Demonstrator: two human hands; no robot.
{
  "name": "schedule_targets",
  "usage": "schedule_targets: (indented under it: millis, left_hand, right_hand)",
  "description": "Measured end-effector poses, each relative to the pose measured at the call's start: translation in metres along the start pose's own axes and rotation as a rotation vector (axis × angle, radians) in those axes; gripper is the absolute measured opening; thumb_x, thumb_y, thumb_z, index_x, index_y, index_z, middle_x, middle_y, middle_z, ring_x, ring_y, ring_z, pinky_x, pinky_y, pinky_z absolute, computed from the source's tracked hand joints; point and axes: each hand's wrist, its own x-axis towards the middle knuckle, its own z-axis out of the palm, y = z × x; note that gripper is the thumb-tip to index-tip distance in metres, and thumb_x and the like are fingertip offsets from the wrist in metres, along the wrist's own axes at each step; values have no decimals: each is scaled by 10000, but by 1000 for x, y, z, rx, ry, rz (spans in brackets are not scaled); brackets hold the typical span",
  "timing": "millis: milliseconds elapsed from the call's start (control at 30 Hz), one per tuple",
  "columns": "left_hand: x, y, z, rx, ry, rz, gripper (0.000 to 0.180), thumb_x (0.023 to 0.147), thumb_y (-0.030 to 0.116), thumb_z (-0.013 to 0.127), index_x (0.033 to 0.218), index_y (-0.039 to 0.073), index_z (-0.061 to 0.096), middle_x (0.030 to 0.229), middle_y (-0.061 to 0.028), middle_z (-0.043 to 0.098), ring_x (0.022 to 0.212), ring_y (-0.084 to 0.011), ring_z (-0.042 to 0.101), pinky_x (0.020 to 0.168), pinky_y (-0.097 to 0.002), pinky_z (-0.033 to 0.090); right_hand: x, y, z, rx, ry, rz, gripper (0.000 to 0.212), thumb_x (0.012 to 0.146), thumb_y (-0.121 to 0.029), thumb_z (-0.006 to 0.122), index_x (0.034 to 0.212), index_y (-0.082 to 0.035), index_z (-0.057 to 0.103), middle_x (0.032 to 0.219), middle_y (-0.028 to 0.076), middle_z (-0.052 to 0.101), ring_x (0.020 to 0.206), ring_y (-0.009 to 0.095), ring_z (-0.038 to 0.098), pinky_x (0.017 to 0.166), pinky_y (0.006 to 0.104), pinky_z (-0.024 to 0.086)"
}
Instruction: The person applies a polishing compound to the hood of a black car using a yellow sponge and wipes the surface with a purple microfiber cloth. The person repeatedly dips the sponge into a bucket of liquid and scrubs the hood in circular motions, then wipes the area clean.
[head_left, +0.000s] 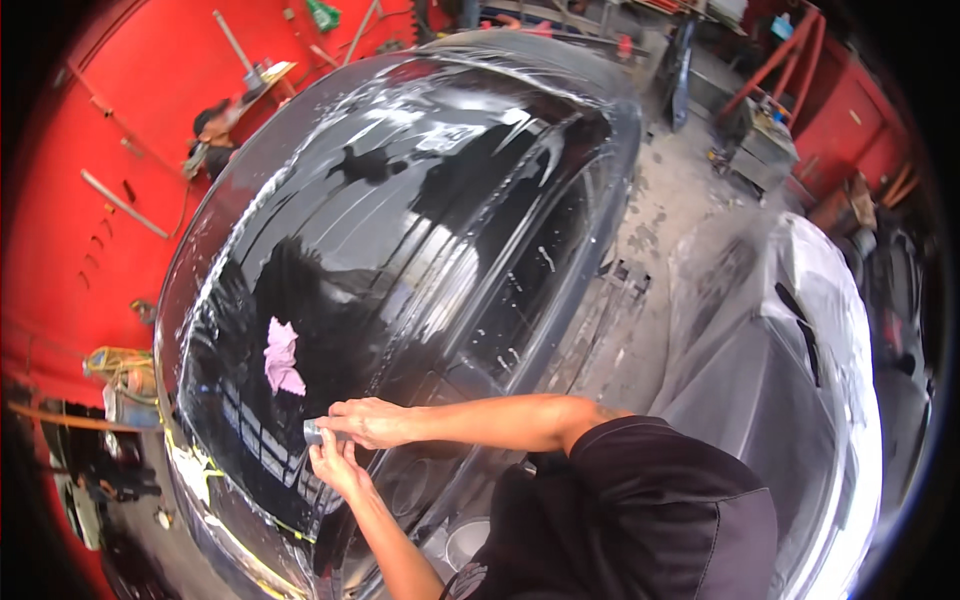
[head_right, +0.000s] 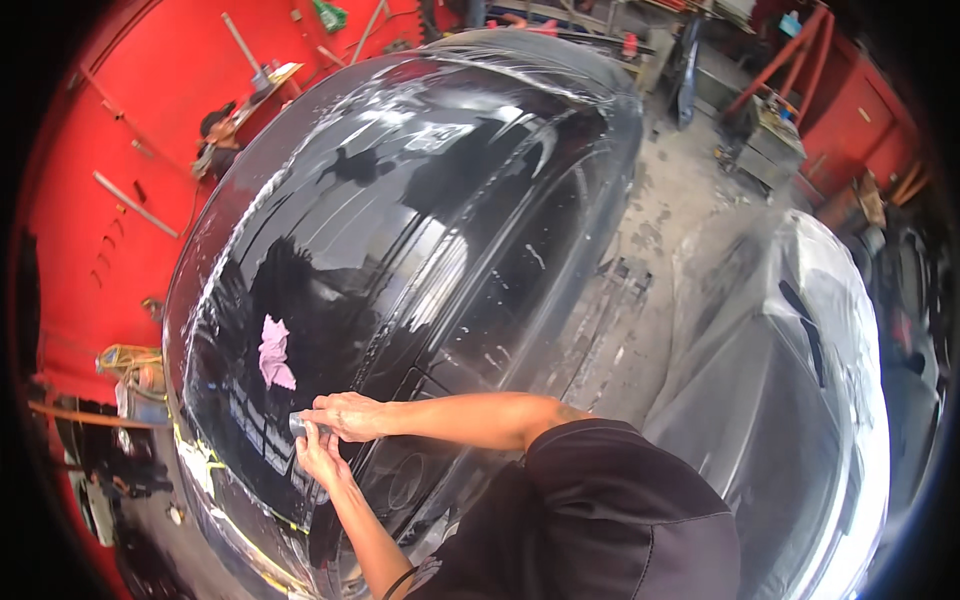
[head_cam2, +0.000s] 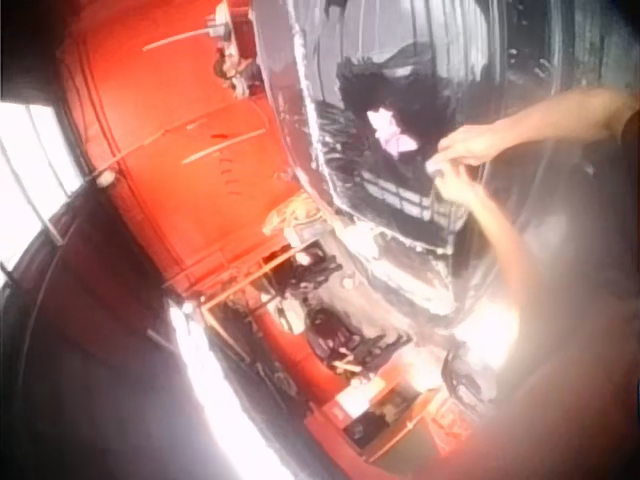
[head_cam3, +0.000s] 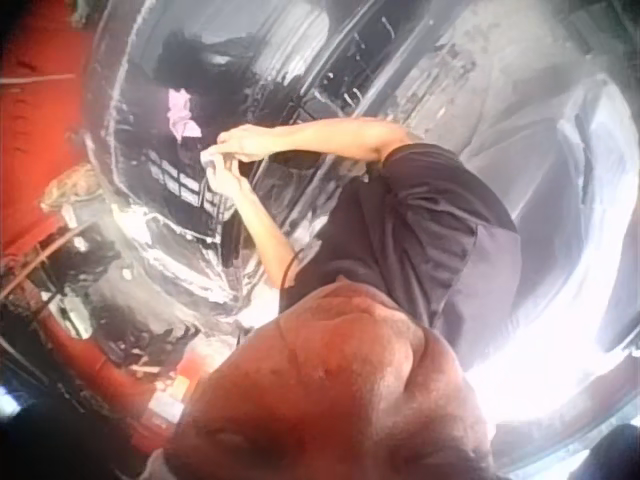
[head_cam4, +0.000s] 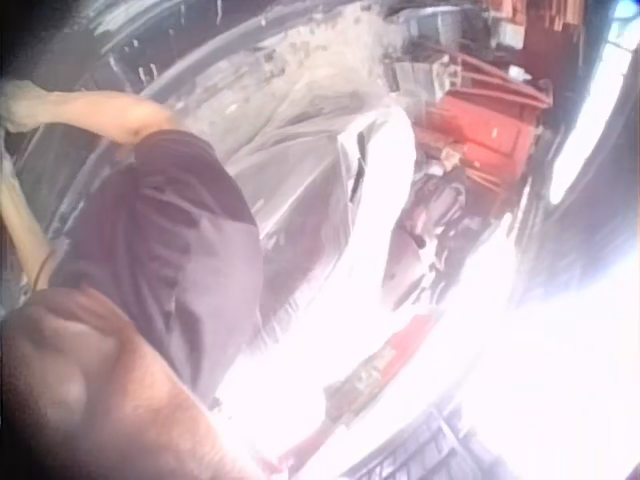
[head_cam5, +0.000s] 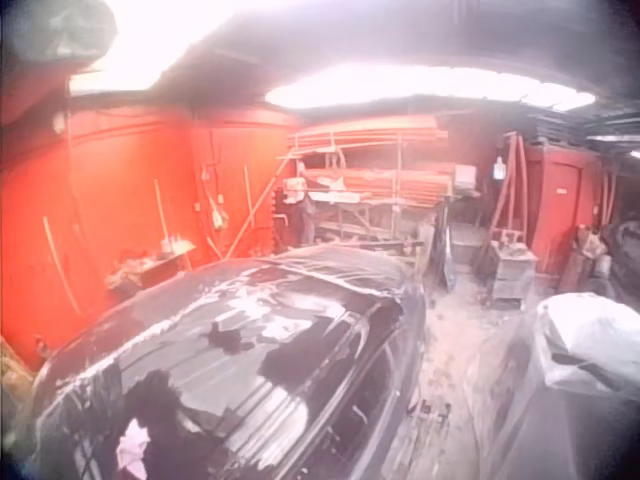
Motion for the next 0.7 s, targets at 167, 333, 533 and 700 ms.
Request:
schedule_targets:
  millis: [167,333,533,700]
  left_hand:
    - [-10,-23,25,-65,-156,-22,445,1031,206,797,1343,-9,564,1178,-142,679,970,-242,706,871,-417,625]
    - [-18,-22,39,-41,-166,-123,379,1028,161,787,1281,-23,573,1097,-169,705,857,-274,731,837,-454,640]
    - [-24,-24,24,-59,-96,-179,288,967,159,859,1074,9,638,861,-127,722,660,-228,717,587,-358,617]
    - [-20,-29,23,59,-52,-78,306,969,249,865,988,31,651,870,-127,764,672,-204,753,630,-309,612]
  right_hand:
    - [-39,4,-35,-6,97,152,660,881,16,658,1529,-9,532,1289,221,625,1192,439,646,1000,511,554]
    - [-54,-22,-45,-318,6,218,716,899,-168,739,1556,0,507,1364,234,613,1133,430,667,960,525,569]
    - [-50,-40,-19,-676,45,198,780,872,-348,781,1465,72,497,1204,210,649,1051,358,701,876,496,574]
    - [-39,-27,-20,-852,-74,88,690,947,-190,664,1547,98,481,1284,192,611,1110,331,646,879,469,575]
